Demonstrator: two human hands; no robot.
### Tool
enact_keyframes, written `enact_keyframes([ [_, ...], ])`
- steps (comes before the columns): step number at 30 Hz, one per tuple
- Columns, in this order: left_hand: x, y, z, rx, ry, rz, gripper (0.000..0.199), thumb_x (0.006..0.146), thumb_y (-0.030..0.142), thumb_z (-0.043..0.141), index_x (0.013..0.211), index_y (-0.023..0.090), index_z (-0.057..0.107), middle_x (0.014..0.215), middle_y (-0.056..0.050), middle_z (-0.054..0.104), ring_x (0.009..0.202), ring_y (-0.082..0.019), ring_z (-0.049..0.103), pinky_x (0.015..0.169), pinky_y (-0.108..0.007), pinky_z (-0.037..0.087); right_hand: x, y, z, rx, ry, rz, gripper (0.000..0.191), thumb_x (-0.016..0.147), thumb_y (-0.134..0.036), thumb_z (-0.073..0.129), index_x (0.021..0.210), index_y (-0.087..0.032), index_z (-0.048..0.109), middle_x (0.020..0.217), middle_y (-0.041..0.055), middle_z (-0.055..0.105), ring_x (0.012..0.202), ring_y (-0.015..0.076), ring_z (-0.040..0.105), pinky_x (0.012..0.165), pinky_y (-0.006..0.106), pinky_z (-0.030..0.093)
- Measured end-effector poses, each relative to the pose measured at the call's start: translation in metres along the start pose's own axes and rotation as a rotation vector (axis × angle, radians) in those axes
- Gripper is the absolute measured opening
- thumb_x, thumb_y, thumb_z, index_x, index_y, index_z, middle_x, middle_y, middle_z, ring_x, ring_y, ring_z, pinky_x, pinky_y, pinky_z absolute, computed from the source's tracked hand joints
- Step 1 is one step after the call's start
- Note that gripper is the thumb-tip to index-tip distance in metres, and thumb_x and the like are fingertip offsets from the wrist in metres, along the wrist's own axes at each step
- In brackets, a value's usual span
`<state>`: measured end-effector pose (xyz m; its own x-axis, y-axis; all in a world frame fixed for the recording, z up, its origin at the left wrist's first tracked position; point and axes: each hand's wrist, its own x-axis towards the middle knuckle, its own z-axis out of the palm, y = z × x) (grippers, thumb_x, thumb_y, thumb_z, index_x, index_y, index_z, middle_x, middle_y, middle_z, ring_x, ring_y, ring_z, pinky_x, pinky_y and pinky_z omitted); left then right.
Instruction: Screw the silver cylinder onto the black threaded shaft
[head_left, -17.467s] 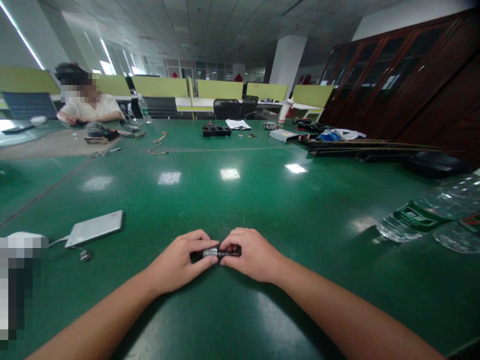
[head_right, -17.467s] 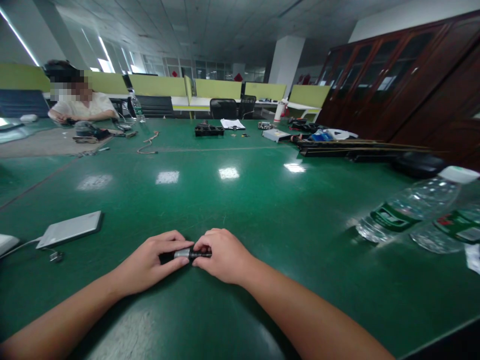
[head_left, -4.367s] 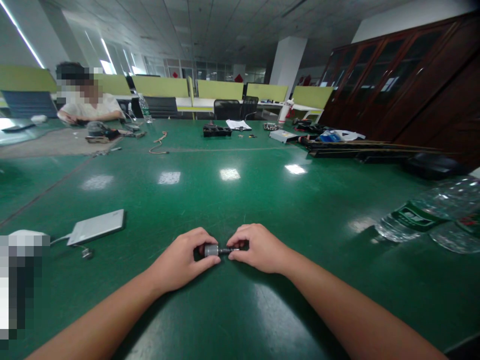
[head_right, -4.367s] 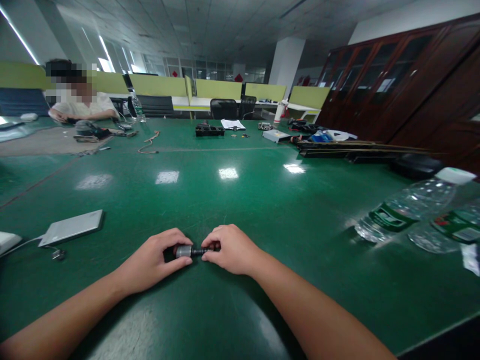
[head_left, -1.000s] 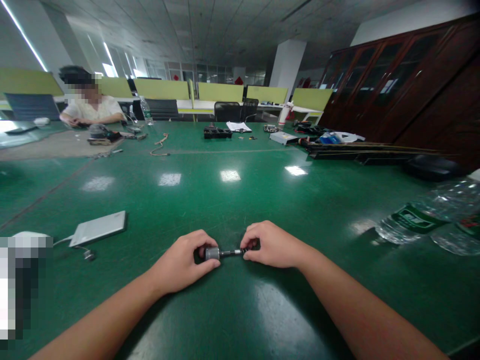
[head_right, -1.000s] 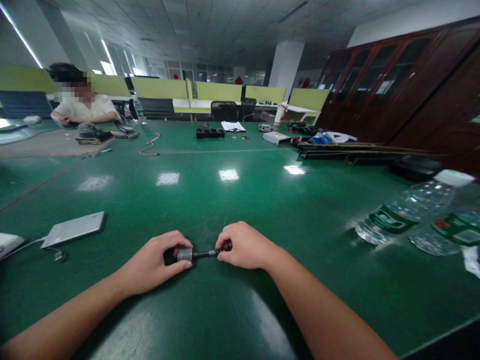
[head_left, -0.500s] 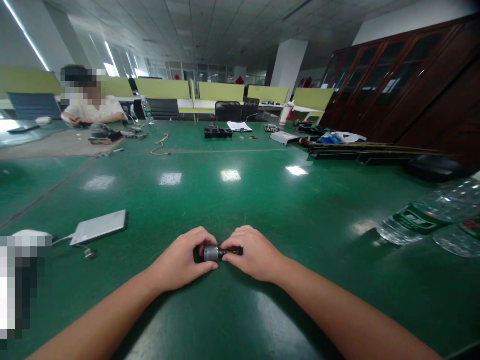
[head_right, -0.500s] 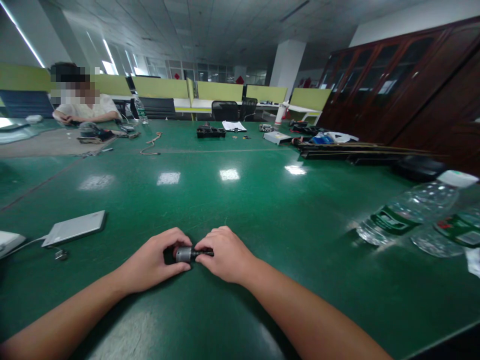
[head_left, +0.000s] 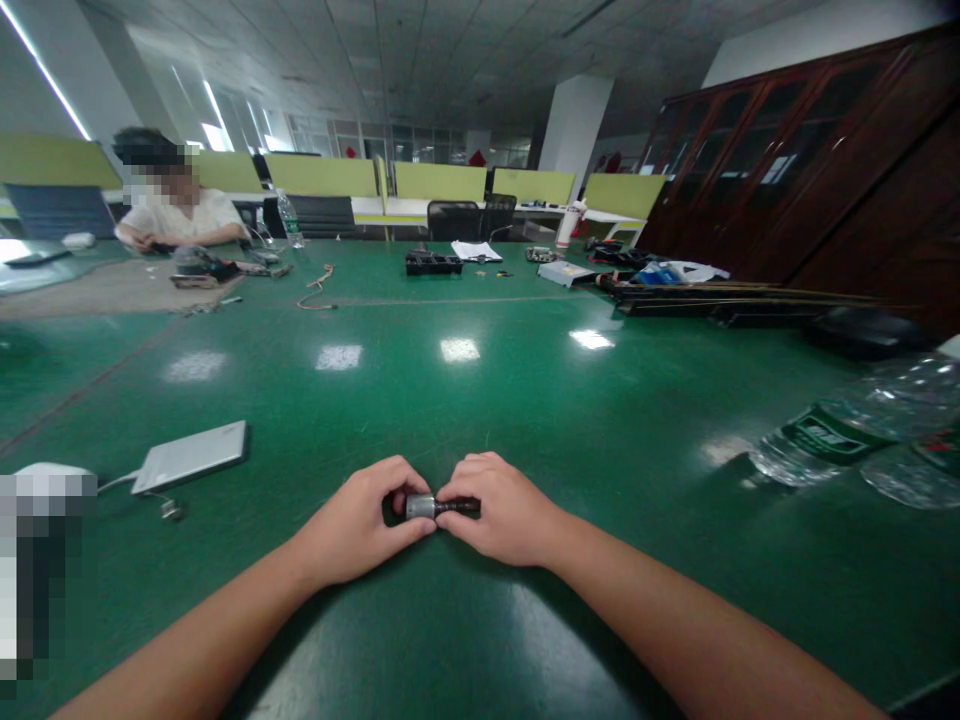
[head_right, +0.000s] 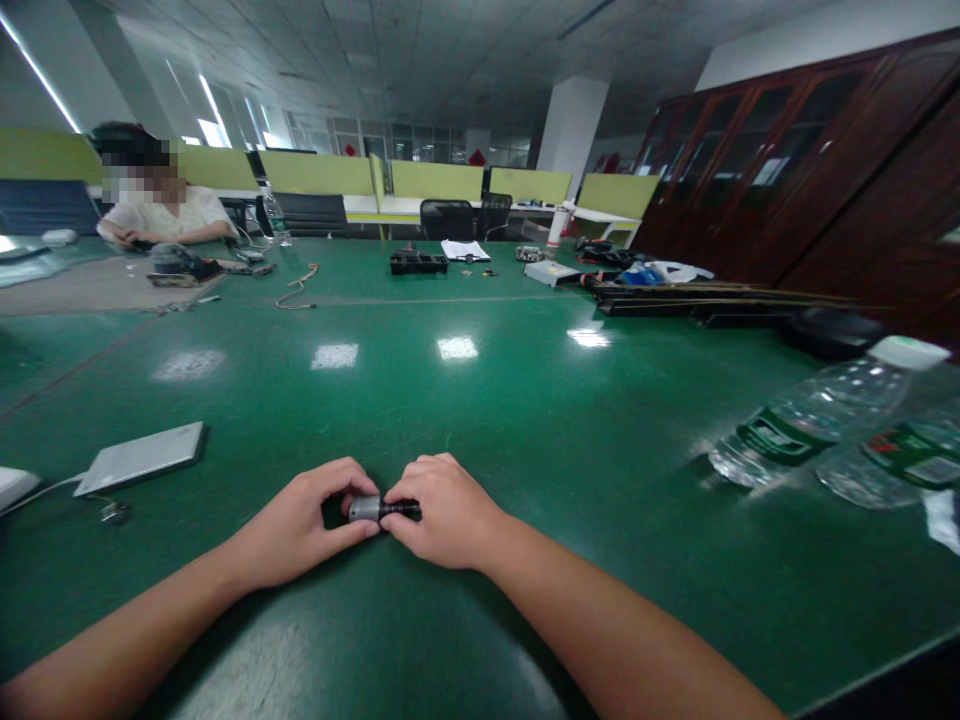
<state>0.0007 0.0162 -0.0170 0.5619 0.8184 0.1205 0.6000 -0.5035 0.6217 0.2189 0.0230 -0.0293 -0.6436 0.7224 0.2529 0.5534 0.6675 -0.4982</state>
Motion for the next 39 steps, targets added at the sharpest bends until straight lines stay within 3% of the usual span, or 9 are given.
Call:
enact_keyframes([
  [15,-0.001,0.002,-0.001,-0.005,-0.035,-0.018,0.012,0.088,0.030,0.063,0.093,0.020,0.064,0.083,0.000,0.059,0.076,-0.017,0.057,0.069,-0.028,0.043,-0.001,0.003,-0.002,0.008,0.030,0.008,0.007,0.079,-0.022,0.071,0.086,-0.019,0.070,0.076,0.0005,0.066,0.077,0.0161,0.056,0.077,0.031,0.038],
  [39,-0.002,0.001,-0.002,-0.009,-0.045,-0.030,0.014,0.088,0.032,0.063,0.095,0.019,0.064,0.083,0.000,0.059,0.076,-0.017,0.057,0.069,-0.028,0.042,-0.005,0.008,-0.018,0.001,-0.050,0.031,0.009,0.075,-0.018,0.072,0.084,-0.019,0.070,0.076,-0.0009,0.066,0.076,0.0148,0.057,0.079,0.030,0.040],
])
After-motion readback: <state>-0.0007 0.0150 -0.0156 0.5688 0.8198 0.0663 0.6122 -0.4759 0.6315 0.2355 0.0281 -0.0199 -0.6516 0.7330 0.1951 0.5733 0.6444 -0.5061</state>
